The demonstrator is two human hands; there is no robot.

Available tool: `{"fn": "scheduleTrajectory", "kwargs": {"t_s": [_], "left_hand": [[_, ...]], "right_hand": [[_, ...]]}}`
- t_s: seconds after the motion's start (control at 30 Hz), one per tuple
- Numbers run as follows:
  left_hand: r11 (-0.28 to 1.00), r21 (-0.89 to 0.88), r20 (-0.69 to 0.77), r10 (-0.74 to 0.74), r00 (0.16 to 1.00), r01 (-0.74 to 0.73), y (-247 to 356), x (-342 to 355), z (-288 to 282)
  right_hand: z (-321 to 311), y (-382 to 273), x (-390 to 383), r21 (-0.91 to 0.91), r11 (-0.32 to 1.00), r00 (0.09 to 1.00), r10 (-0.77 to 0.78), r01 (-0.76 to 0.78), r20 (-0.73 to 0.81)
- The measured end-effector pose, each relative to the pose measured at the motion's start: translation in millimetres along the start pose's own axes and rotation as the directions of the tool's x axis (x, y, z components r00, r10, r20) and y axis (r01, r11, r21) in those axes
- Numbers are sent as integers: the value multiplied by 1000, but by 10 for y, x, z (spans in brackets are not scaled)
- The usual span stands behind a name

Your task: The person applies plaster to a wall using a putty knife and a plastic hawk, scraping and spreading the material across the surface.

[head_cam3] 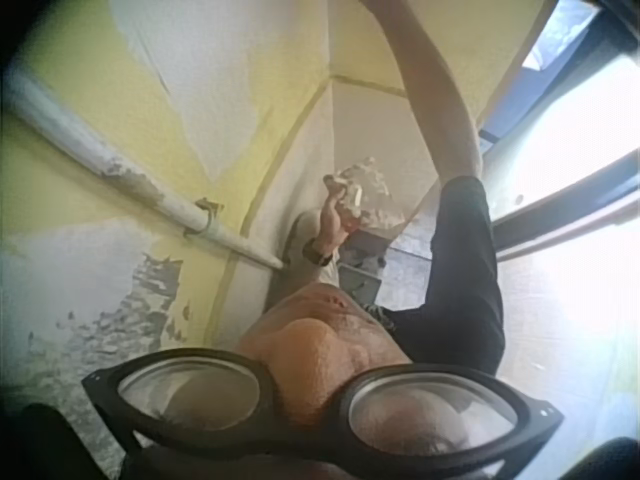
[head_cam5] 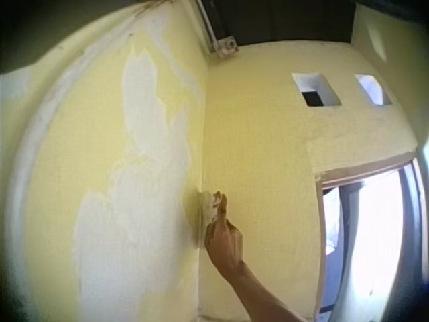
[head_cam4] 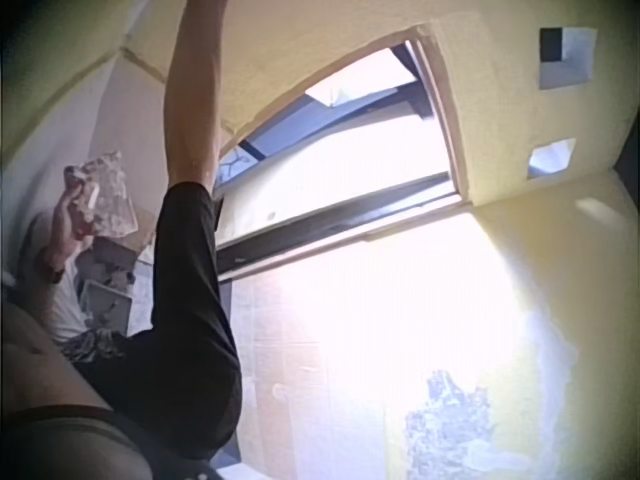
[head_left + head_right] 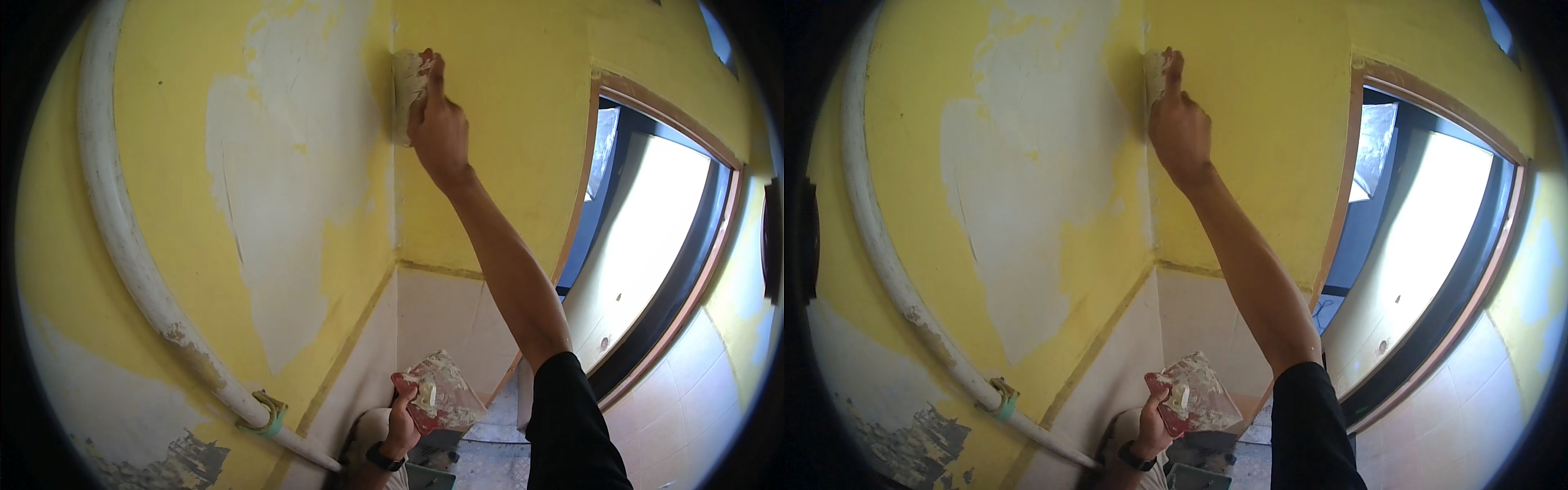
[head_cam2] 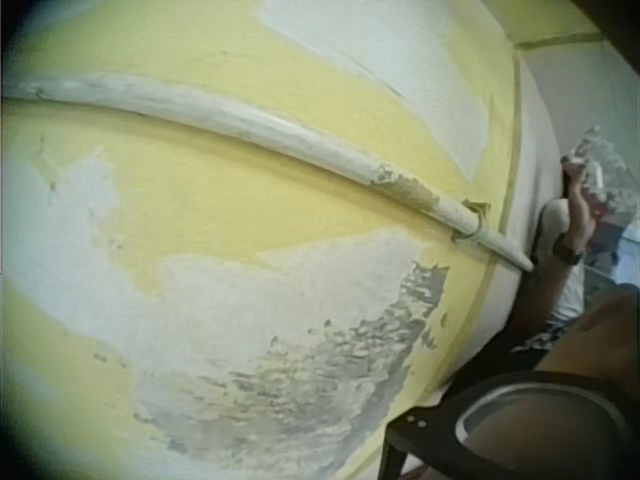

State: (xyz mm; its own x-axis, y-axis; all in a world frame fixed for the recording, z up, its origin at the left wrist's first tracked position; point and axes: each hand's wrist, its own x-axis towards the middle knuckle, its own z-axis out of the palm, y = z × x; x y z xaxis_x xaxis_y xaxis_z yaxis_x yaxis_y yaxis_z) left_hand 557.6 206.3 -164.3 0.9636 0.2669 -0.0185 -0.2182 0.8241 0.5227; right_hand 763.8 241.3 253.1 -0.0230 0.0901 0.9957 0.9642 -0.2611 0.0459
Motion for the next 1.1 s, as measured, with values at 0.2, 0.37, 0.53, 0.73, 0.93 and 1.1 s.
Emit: {"fn": "scheduleTrajectory", "kwargs": {"t_s": [0.2,0.37,0.53,0.73,0.93,1.1], "left_hand": [[999,0,24,-39,999,39,14,32,-83],[1000,7,-13,-5,1000,5,8,27,-14],[999,20,-8,-41,999,41,-33,46,-190],[999,36,-29,4,1000,-3,-25,36,-94],[999,10,-2,-35,999,35,-33,13,-85],[999,-14,9,-34,999,34,-25,65,-101]], "right_hand": [[104,67,-277,22,1000,994,-7,9,-111],[145,52,-368,31,999,988,-27,32,-153],[72,84,-313,49,997,986,-48,57,-162],[-171,116,515,3,1000,959,-19,21,-281],[-121,22,1034,-23,988,988,151,-151,12],[-79,-87,942,133,987,996,89,-91,17]]}}
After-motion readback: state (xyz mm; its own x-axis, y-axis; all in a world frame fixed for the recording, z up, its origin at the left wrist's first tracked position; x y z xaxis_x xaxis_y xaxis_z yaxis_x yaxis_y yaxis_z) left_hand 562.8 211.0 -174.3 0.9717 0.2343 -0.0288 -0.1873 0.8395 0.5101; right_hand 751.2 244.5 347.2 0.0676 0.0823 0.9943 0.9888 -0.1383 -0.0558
